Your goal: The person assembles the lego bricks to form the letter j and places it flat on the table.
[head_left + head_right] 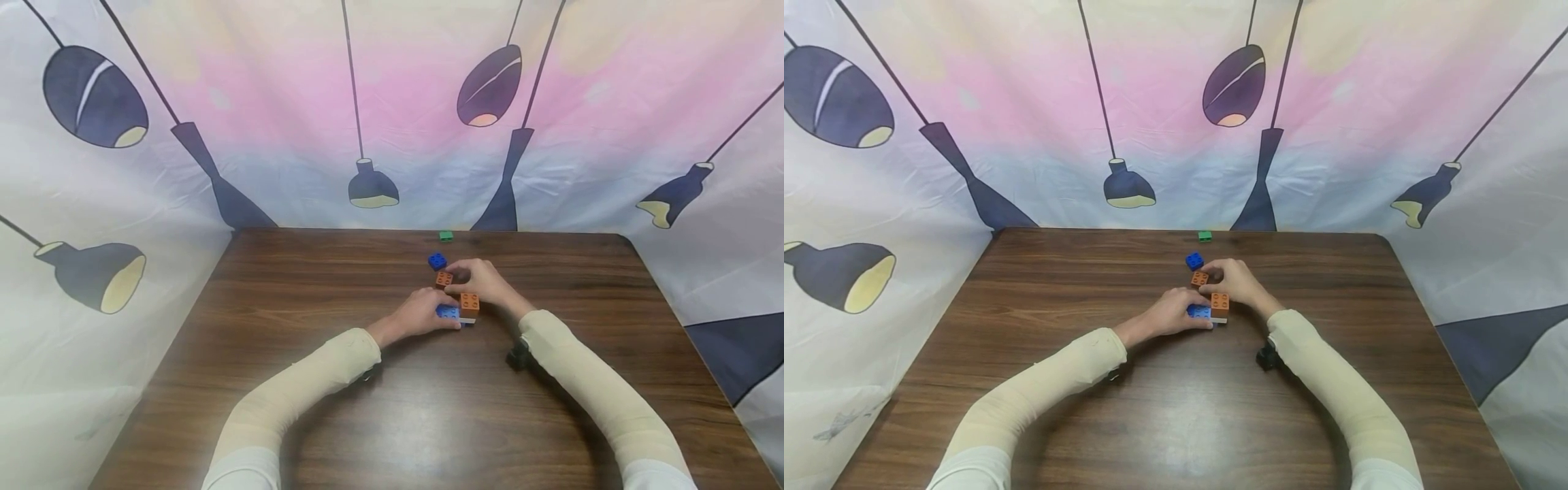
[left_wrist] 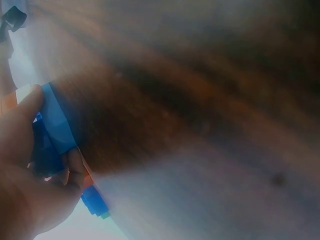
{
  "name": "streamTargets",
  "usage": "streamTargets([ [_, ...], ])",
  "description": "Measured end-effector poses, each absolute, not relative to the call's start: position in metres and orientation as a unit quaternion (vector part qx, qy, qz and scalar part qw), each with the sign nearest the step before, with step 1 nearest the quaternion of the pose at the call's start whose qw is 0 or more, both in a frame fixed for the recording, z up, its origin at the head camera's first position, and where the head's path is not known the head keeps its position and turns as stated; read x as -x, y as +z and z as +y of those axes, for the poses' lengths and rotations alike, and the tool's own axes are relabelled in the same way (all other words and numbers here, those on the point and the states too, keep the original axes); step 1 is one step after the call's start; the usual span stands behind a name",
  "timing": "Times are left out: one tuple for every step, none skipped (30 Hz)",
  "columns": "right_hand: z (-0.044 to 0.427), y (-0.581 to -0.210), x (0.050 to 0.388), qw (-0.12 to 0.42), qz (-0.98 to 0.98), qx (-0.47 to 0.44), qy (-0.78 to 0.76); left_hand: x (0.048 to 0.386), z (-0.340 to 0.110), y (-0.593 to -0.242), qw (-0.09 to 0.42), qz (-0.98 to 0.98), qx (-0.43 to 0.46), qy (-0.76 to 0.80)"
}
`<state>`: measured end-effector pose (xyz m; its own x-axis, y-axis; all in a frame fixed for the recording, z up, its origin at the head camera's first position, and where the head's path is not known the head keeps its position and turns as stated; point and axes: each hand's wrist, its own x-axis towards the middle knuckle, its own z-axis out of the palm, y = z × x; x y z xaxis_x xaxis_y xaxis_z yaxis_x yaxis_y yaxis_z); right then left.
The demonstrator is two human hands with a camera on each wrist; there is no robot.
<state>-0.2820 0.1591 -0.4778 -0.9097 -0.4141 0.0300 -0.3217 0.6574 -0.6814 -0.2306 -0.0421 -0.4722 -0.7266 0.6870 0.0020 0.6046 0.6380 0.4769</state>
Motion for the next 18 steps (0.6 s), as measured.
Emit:
streamTargets([
  [0.159,-0.477,0.282,0.066,0.908,0.201,-0.36,0.231,-0.042,-0.472,0.09,0.9,-0.359,0.23],
  [0.158,-0.477,0.282,0.067,0.909,0.201,-0.359,0.23,-0.042,-0.471,0.091,0.9,-0.359,0.231],
  [0.158,-0.476,0.282,0.066,0.909,0.202,-0.358,0.23,-0.042,-0.471,0.091,0.9,-0.359,0.231],
  [0.158,-0.476,0.282,0.066,0.91,0.203,-0.356,0.23,-0.042,-0.47,0.091,0.899,-0.36,0.232],
  [0.158,-0.476,0.282,0.066,0.91,0.204,-0.355,0.23,-0.042,-0.47,0.091,0.899,-0.36,0.231],
  [0.159,-0.476,0.281,0.064,0.911,0.205,-0.351,0.23,-0.042,-0.47,0.09,0.899,-0.361,0.231],
  [0.16,-0.476,0.281,0.061,0.912,0.207,-0.348,0.23,-0.042,-0.47,0.089,0.899,-0.361,0.23],
  [0.161,-0.476,0.281,0.058,0.913,0.211,-0.345,0.23,-0.042,-0.471,0.088,0.9,-0.362,0.229],
  [0.163,-0.477,0.281,0.055,0.914,0.213,-0.342,0.23,-0.041,-0.471,0.087,0.9,-0.362,0.228],
  [0.164,-0.477,0.28,0.051,0.915,0.215,-0.337,0.23,-0.041,-0.471,0.085,0.9,-0.362,0.228],
  [0.166,-0.477,0.28,0.046,0.917,0.216,-0.333,0.231,-0.041,-0.472,0.084,0.9,-0.362,0.227],
  [0.169,-0.477,0.28,0.041,0.919,0.217,-0.328,0.231,-0.041,-0.472,0.083,0.901,-0.362,0.225],
  [0.172,-0.477,0.28,0.036,0.92,0.217,-0.325,0.231,-0.041,-0.472,0.082,0.901,-0.362,0.224],
  [0.174,-0.476,0.279,0.031,0.921,0.216,-0.322,0.231,-0.041,-0.473,0.082,0.901,-0.362,0.224],
  [0.177,-0.476,0.279,0.027,0.922,0.213,-0.322,0.231,-0.041,-0.473,0.082,0.902,-0.361,0.223],
  [0.18,-0.476,0.279,0.024,0.923,0.21,-0.323,0.231,-0.041,-0.473,0.083,0.902,-0.36,0.223],
  [0.183,-0.475,0.279,0.022,0.923,0.206,-0.325,0.231,-0.041,-0.473,0.084,0.903,-0.359,0.222],
  [0.186,-0.474,0.278,0.019,0.923,0.203,-0.328,0.231,-0.041,-0.472,0.085,0.903,-0.358,0.223],
])
